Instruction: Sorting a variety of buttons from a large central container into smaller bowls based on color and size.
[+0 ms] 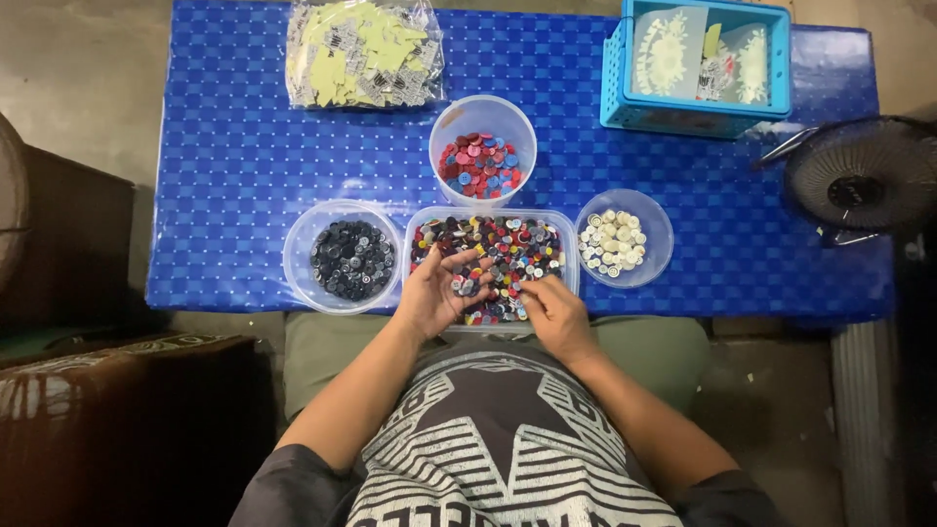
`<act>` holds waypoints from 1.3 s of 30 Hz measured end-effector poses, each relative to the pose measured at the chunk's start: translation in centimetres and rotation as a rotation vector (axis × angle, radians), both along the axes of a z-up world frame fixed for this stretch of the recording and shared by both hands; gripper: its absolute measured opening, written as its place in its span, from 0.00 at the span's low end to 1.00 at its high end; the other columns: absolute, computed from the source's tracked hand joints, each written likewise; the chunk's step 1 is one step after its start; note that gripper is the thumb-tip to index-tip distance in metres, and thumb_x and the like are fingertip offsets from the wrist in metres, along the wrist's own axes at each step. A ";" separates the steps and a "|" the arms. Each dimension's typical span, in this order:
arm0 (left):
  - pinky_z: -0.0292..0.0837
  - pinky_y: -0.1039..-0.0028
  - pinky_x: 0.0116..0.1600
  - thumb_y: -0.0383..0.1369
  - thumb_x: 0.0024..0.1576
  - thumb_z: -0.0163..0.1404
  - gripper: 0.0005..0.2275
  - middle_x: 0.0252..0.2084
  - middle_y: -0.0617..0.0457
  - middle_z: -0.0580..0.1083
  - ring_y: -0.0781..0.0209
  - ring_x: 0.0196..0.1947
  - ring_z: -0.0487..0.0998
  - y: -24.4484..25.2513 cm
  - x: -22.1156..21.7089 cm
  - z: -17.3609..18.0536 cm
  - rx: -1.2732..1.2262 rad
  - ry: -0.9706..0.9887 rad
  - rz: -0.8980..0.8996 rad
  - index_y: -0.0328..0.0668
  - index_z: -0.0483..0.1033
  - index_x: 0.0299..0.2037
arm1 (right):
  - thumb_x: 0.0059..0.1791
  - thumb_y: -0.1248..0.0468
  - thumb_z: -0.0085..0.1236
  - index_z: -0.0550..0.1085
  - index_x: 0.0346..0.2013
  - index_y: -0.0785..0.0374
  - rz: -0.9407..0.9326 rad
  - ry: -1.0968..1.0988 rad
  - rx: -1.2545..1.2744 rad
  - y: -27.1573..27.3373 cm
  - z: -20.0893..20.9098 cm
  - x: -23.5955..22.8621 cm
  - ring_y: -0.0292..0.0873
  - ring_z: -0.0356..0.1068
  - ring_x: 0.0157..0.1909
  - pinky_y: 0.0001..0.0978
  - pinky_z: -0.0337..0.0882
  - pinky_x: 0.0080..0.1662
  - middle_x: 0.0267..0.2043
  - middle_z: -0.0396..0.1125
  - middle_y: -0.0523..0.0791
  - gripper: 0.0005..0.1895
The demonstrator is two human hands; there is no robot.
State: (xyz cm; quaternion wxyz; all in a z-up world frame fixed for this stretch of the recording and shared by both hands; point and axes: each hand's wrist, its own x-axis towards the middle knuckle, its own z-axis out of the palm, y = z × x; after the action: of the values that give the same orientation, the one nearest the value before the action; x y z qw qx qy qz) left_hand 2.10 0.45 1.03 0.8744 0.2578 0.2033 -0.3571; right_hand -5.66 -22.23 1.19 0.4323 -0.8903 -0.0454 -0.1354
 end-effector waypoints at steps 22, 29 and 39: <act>0.84 0.52 0.38 0.28 0.56 0.54 0.14 0.43 0.43 0.79 0.46 0.36 0.82 -0.4 -1.9 -11.7 0.261 -0.027 -0.091 0.40 0.78 0.52 | 0.50 0.63 0.58 0.82 0.44 0.57 0.267 0.440 0.427 10.6 9.5 9.0 0.50 0.77 0.48 0.42 0.75 0.52 0.40 0.78 0.49 0.10; 0.82 0.61 0.44 0.48 0.63 0.46 0.21 0.38 0.46 0.77 0.52 0.37 0.80 -0.2 -0.8 3.0 0.156 0.105 0.009 0.38 0.77 0.51 | 0.52 0.58 0.57 0.81 0.41 0.54 0.241 0.210 -0.133 6.0 3.7 8.1 0.54 0.76 0.45 0.46 0.74 0.49 0.37 0.75 0.49 0.08; 0.81 0.54 0.47 0.64 0.60 0.37 0.36 0.42 0.43 0.77 0.48 0.41 0.81 -1.3 -1.2 0.4 0.162 0.077 -0.104 0.36 0.74 0.57 | 0.52 0.52 0.55 0.78 0.40 0.43 0.247 0.008 -0.354 4.6 -0.7 5.7 0.42 0.74 0.39 0.33 0.76 0.41 0.36 0.67 0.35 0.06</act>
State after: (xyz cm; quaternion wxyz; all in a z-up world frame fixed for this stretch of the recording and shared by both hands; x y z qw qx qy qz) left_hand 0.86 -0.89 1.48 0.8225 0.3239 0.2512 -0.3943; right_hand 0.02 -17.67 0.50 0.2829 -0.9405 -0.1756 -0.0678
